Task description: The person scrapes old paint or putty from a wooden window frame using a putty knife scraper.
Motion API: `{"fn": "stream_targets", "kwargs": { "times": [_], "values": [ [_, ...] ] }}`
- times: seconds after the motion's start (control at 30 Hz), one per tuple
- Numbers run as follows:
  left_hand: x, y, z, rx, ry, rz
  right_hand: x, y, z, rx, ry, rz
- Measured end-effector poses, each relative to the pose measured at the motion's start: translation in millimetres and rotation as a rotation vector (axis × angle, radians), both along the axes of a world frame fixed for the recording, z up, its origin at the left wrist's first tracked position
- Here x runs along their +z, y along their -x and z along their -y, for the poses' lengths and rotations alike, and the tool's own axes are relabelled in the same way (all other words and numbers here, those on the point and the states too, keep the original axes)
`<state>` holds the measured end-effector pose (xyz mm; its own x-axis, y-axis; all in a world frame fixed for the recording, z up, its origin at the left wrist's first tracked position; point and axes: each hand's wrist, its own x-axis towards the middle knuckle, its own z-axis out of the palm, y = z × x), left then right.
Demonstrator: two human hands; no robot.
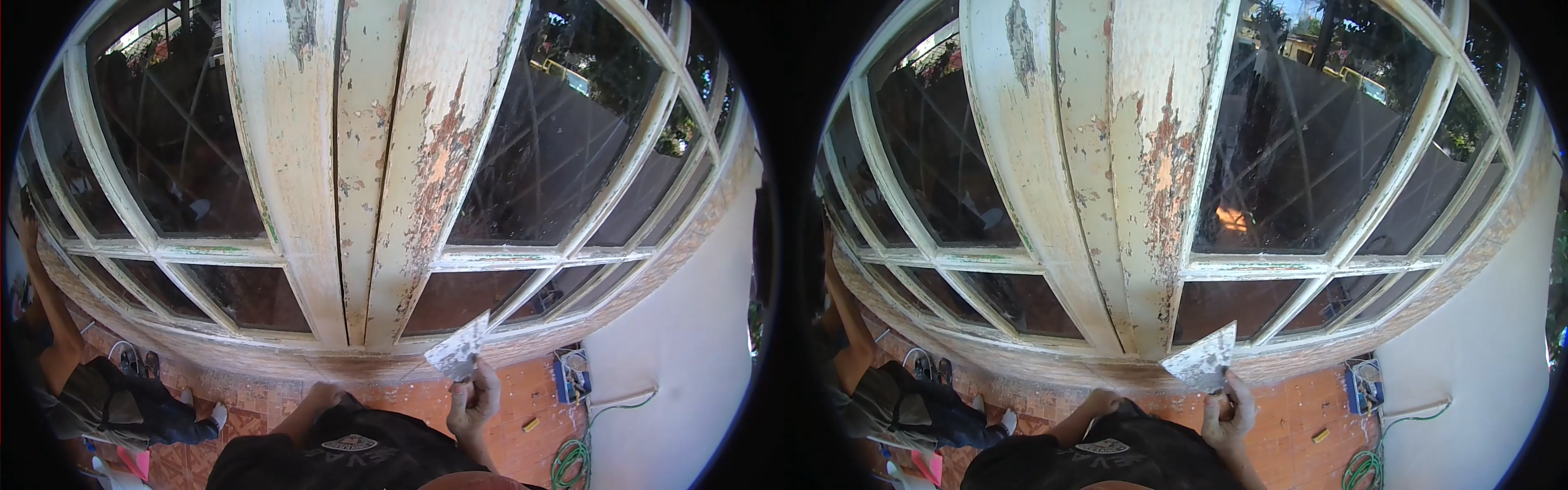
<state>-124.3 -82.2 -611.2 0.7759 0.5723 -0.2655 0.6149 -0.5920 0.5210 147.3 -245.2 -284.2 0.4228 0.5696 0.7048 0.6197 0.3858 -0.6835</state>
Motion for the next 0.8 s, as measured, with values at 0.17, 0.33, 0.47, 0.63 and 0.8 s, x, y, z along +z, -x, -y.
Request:
{"fn": "stream_targets", "kwargs": {
  "times": [0.17,0.33,0.47,0.63,0.8],
  "values": [
    [-67,60,37,0.671,0.289,-0.004,6,12,-11,0.134,0.011,-0.181],
    [-31,62,42,0.834,0.272,-0.163,15,16,-25,0.223,0.004,-0.132],
    [-42,61,11,0.511,0.234,-0.449,22,20,-35,0.287,-0.008,-0.076],
    [92,4,7,0.255,0.325,0.017,43,20,-51,0.239,-0.076,0.011],
    [279,-57,10,0.056,0.632,0.455,61,20,-69,0.119,-0.140,-0.018]
  ]
}}
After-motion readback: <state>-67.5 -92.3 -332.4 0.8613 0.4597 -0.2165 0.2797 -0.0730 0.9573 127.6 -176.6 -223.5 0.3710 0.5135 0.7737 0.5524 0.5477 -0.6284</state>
